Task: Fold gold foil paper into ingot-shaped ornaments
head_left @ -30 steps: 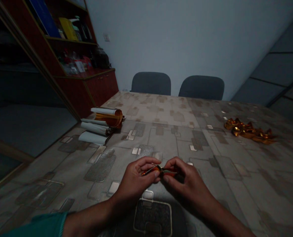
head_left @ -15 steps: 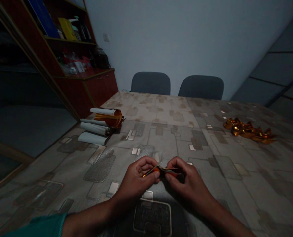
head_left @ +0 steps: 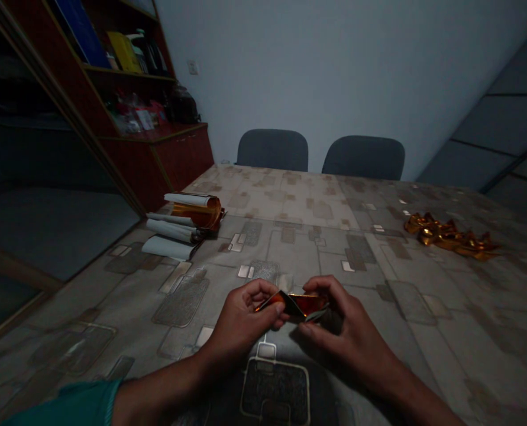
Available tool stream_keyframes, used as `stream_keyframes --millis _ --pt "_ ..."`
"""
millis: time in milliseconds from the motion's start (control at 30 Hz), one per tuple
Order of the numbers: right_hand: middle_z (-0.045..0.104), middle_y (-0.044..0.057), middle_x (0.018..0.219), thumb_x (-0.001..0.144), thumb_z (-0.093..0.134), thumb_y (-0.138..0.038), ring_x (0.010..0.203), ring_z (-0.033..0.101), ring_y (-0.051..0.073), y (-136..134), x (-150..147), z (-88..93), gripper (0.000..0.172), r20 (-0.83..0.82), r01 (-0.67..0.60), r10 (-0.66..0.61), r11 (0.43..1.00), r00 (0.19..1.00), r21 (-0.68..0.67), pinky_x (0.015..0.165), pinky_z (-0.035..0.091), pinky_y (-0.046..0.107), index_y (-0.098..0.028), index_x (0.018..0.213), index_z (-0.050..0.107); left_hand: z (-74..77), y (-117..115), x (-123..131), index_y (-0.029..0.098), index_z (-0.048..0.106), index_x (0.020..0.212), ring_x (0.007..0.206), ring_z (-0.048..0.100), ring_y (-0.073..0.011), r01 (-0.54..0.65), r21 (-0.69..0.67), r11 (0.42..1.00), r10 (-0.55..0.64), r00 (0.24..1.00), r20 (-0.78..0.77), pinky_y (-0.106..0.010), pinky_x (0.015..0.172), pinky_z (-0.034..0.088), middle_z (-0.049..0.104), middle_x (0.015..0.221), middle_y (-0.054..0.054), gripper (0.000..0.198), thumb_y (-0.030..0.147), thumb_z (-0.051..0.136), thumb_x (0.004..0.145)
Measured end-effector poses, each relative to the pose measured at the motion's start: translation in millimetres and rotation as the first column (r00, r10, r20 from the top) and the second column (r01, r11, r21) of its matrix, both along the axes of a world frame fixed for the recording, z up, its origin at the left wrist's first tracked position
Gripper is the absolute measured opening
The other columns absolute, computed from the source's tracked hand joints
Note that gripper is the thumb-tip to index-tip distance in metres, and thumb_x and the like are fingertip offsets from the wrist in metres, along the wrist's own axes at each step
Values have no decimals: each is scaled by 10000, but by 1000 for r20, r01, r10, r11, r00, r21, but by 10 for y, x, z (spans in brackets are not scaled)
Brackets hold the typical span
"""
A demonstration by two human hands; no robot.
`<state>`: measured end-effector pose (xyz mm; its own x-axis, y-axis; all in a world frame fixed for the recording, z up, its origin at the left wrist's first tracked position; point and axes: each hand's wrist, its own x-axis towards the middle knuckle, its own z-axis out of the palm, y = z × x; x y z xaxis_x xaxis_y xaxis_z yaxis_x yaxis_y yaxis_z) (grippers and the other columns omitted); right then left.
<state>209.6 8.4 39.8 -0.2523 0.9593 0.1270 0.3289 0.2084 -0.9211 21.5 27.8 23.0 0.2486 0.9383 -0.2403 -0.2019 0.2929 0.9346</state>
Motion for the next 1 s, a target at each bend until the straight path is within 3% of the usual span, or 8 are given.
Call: stream_keyframes --millis 167,267,367,433,567,733,900,1000 --pt "650 22 890 736 697 -118 810 627 202 15 43 9 243 -6 -39 39 999 999 20 692 486 321 -234 923 595 18 -2 -3 146 598 788 577 659 -121 3 -14 1000 -3 1000 -10 -232 590 503 684 686 -1 288 270 821 655" --pt "619 53 1168 698 717 -52 886 650 193 0 90 35 294 -117 -176 167 981 979 -78 762 521 328 -240 903 619 8 9 -23 142 603 817 593 663 -121 3 -26 1000 -2 1000 11 -228 593 509 690 723 -8 314 299 828 664" --pt "518 73 1394 708 700 -38 990 671 199 -20 155 93 531 -238 -308 258 929 936 -204 897 535 377 -289 1164 592 3 22 -44 144 603 838 605 660 -120 -12 -47 999 14 999 34 -220 584 508 693 755 -15 329 307 833 667" --pt "593 82 1324 798 630 -76 1110 647 222 -18 206 130 590 -262 -351 286 902 922 -250 984 501 414 -307 1323 494 5 28 -54 147 601 837 601 652 -115 -28 -63 998 30 999 39 -211 572 503 689 756 -14 318 289 830 667" --pt "704 74 1122 958 495 -191 1033 674 227 35 289 153 295 -173 -306 277 937 945 -171 907 526 403 -283 1222 591 9 38 -68 148 598 840 594 639 -108 -40 -63 997 42 999 28 -205 564 503 684 762 -14 295 275 812 681" --pt "714 48 1039 920 595 -191 959 660 210 100 251 97 117 -70 -310 309 951 948 -3 859 497 366 -241 910 701 -12 32 -78 151 618 863 632 639 -110 -19 -70 997 19 1000 5 -221 602 526 674 787 -1 324 303 834 674" --pt "658 18 769 869 628 -197 726 613 178 74 126 62 143 58 -155 155 988 986 0 661 455 308 -215 729 653 -8 1 -52 146 634 828 698 655 -128 -7 -103 995 14 998 68 -238 658 548 695 794 -15 338 311 868 648" --pt "616 14 706 837 590 -176 665 568 172 56 61 57 183 109 -76 72 997 991 34 597 411 294 -213 659 568 8 -11 -35 142 645 809 708 665 -136 -2 -93 996 9 997 70 -252 670 564 688 783 -11 354 325 885 624"
